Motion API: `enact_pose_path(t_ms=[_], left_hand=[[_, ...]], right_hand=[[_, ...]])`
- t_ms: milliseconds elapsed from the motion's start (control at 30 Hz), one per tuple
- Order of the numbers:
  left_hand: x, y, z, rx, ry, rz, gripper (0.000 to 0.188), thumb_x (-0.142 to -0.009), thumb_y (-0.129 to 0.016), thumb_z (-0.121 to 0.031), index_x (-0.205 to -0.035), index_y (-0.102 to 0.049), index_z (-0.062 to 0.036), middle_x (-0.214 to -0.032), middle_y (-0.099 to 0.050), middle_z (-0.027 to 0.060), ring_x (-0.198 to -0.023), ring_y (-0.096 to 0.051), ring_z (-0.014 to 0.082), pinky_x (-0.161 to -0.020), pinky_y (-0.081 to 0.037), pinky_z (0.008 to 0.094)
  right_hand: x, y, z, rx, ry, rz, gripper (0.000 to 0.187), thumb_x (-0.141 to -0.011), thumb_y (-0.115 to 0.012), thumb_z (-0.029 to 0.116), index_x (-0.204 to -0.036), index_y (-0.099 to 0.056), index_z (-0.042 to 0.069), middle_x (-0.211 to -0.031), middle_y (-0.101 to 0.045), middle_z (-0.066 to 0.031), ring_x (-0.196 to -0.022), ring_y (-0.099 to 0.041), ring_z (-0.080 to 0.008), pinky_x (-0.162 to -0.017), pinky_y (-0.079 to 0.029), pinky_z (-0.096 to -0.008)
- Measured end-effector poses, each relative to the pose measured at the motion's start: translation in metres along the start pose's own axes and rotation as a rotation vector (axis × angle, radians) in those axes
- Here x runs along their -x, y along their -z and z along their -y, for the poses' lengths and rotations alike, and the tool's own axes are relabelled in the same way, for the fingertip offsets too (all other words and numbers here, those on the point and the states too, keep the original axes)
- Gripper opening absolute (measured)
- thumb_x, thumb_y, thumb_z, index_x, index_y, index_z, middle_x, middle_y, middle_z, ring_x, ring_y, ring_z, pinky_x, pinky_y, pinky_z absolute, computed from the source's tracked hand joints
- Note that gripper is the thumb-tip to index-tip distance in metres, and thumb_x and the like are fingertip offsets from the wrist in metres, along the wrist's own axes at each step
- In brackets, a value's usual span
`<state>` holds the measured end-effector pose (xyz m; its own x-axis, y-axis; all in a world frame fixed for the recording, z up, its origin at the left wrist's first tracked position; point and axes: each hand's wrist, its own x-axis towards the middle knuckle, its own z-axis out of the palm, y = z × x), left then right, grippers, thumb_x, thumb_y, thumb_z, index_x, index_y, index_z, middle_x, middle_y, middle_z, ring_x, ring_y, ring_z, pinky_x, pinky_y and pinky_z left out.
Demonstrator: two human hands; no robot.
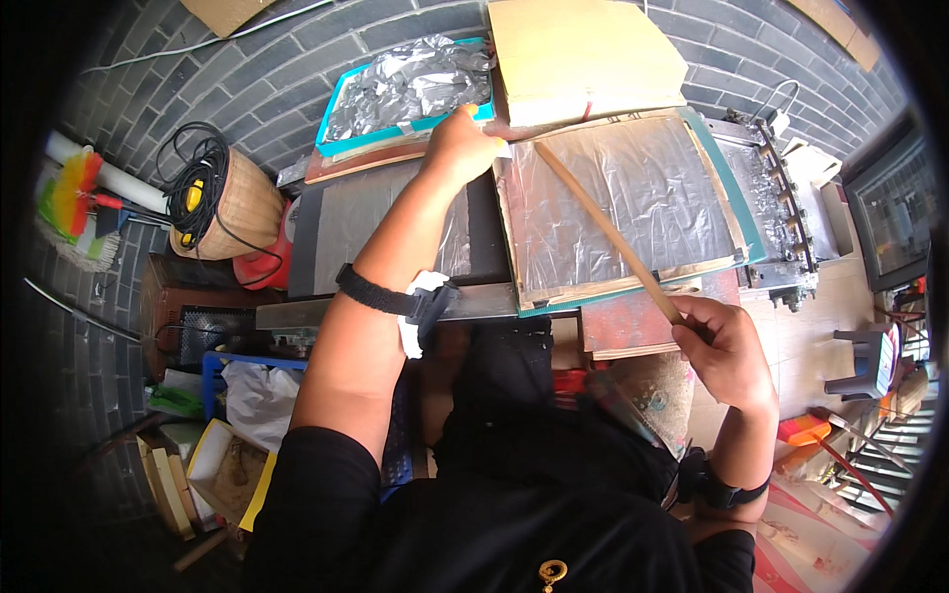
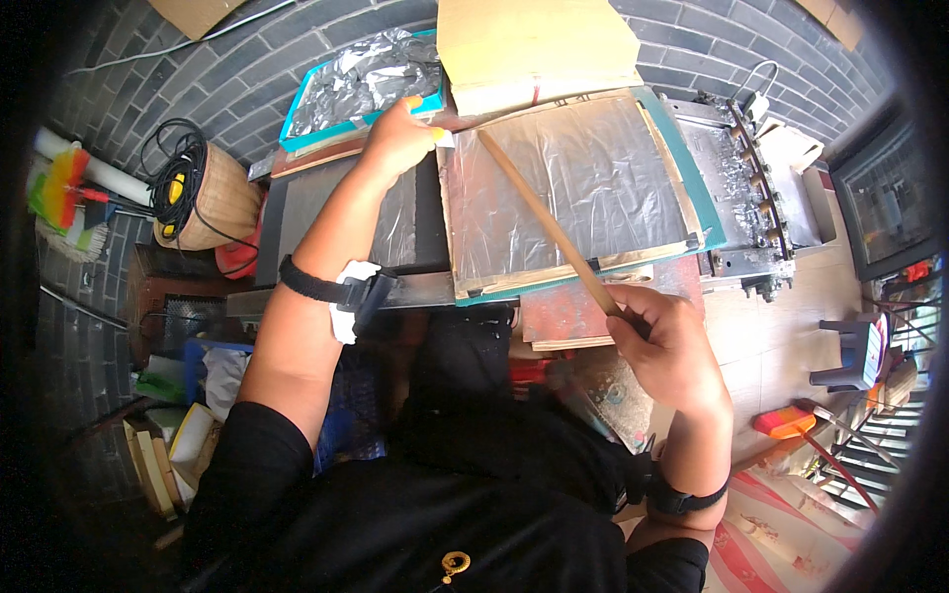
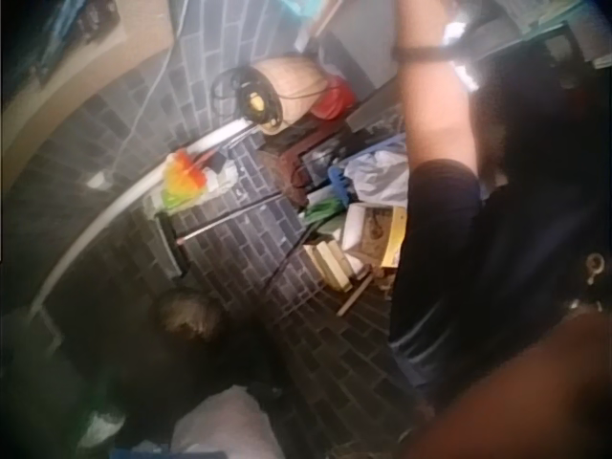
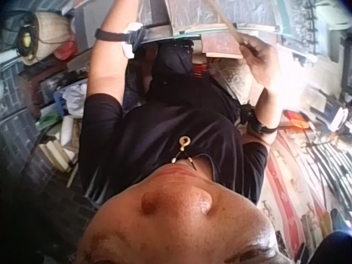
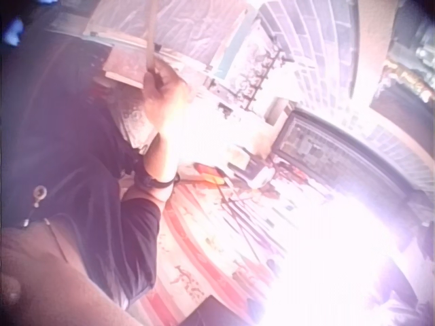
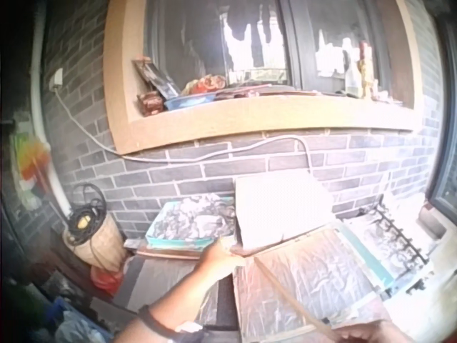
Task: The person applies aluminum foil to flat rectangular boards using a yellow plastic scraper. They smooth the foil over the surface, press down the edges, and trim the excess material with a knife. The person repeats this process on multiple boards, stacking the finished ones.
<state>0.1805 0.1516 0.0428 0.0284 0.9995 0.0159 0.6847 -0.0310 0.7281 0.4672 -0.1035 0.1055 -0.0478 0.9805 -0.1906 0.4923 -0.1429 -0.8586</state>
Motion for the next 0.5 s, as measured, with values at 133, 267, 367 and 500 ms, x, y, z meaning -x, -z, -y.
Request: enact_pose_path(t_ms=[133, 267, 367, 500], left_hand=[[-0.002, 0.028, 0.025, -0.029, -0.019, -0.036, 0.062, -0.072, -0.076, -0.016, -0.126, -0.054, 0.006, -0.105, -0.068, 0.0201, -0.096, -0.067, 0.0264, -0.084, -0.051, 0.0326], [0.005, 0.048, 0.037, -0.032, 0.038, -0.003, 0.042, -0.076, -0.073, -0.005, -0.114, -0.06, 0.0053, -0.085, -0.067, 0.0091, -0.068, -0.061, 0.0124, -0.062, -0.049, 0.0265], [0.002, 0.049, 0.047, -0.039, 0.055, -0.008, 0.033, -0.076, -0.074, -0.006, -0.105, -0.063, 0.0043, -0.083, -0.067, 0.0083, -0.066, -0.061, 0.0119, -0.061, -0.049, 0.0265], [-0.003, 0.037, 0.054, 0.051, 0.048, -0.029, 0.032, -0.073, -0.078, -0.017, -0.1, -0.068, -0.0012, -0.087, -0.072, 0.0122, -0.079, -0.069, 0.0196, -0.072, -0.053, 0.0309]], right_hand=[[0.003, 0.001, -0.004, -0.029, 0.036, -0.005, 0.026, -0.084, -0.06, -0.003, -0.109, -0.065, -0.003, -0.063, -0.051, -0.0019, -0.058, -0.044, -0.0074, -0.052, -0.037, -0.0261], [0.007, 0.002, 0.0, -0.02, 0.047, 0.0, 0.026, -0.083, -0.06, -0.005, -0.109, -0.065, -0.003, -0.064, -0.051, -0.0025, -0.059, -0.044, -0.0077, -0.054, -0.038, -0.0259], [0.006, 0.0, 0.001, 0.002, 0.073, 0.003, 0.026, -0.083, -0.06, -0.005, -0.109, -0.065, -0.003, -0.063, -0.051, -0.0032, -0.059, -0.044, -0.0079, -0.053, -0.038, -0.0259], [0.005, -0.001, 0.007, 0.035, 0.088, 0.008, 0.027, -0.083, -0.059, -0.006, -0.109, -0.065, -0.003, -0.062, -0.05, -0.0042, -0.058, -0.044, -0.0082, -0.053, -0.038, -0.0262]])
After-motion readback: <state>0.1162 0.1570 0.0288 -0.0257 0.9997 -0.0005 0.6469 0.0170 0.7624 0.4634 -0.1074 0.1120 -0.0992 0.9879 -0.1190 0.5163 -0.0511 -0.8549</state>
